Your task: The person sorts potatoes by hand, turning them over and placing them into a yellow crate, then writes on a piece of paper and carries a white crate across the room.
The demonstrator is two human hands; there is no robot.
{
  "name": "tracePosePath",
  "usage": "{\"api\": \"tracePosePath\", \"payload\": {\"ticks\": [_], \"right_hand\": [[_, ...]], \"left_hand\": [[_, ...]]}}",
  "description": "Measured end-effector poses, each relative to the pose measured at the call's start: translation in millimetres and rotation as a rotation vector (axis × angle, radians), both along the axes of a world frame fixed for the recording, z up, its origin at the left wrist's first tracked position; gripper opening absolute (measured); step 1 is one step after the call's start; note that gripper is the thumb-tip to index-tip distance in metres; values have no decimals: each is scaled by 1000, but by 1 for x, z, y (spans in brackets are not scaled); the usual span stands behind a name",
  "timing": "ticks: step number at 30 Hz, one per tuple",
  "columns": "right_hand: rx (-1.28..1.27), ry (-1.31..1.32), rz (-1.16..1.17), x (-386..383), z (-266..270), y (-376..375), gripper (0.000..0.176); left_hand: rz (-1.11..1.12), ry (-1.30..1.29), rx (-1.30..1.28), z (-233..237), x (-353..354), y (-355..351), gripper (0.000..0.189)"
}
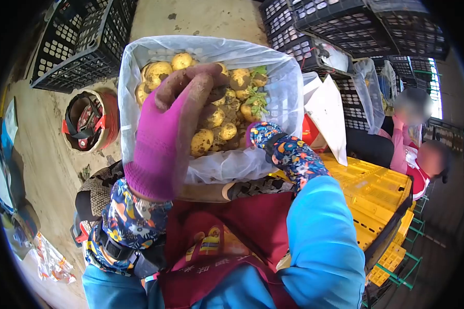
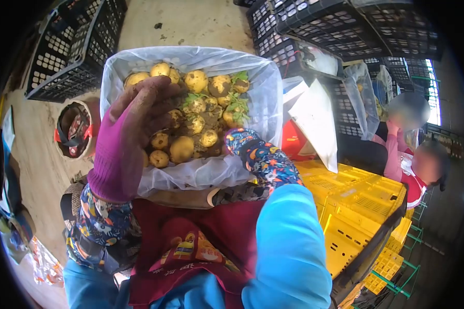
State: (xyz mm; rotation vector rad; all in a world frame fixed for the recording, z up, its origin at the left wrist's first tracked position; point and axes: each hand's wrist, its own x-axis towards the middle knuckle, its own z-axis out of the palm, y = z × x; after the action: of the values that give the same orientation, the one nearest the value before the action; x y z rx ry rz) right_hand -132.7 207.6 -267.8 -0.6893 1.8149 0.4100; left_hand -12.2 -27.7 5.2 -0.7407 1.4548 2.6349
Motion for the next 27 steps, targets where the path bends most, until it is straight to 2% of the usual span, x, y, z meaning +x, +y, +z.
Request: {"api": "tracePosePath", "payload": {"ticks": [5, 10, 12, 14, 16, 17, 19, 20, 21, 22, 24, 25, 26, 27], "right_hand": [[25, -64, 18, -10, -12, 14, 49], [-70, -397, -218, -26, 35, 33, 45], [-213, -505, -448, -25, 57, 38, 44], [-718, -511, -916, -13, 92, 36, 52], [-1032, -479, -932, 13, 176, -3, 42], [-759, -317, -760, 6, 192, -28, 40], [-867, -417, -1150, 4, 179, -15, 35], [-871, -269, -967, -3, 154, -5, 42], [-557, -149, -802, -10, 128, -5, 47], [-243, -34, -628, -14, 100, -8, 53], [-159, 120, -382, 3, 46, -6, 70], [-137, 108, -392, 9, 23, -8, 76], [-113, 93, -400, 15, 3, -11, 81], [-218, 247, -489, 30, -15, -8, 91]], "left_hand": [[-41, -54, -8, 3, -2, -1, 35], [-71, -7, 38, -2, 6, -1, 39], [-49, -17, -24, -10, 9, 3, 43], [-39, -80, -48, -10, 11, 10, 47], [-50, -205, -34, -3, 13, 21, 51], [-99, -230, -44, 2, 18, 25, 46], [-122, -93, 162, -21, 21, 27, 39], [-130, -19, 267, -39, 22, 24, 36], [-239, 233, -138, -50, 26, 18, 32], [-232, 451, -559, -61, 29, 11, 29], [-170, 611, -912, -63, 27, 2, 32], [-47, 618, -742, -55, 26, 3, 28], [-37, 633, -864, -54, 25, -2, 29], [-30, 643, -985, -55, 25, -7, 34]]}}
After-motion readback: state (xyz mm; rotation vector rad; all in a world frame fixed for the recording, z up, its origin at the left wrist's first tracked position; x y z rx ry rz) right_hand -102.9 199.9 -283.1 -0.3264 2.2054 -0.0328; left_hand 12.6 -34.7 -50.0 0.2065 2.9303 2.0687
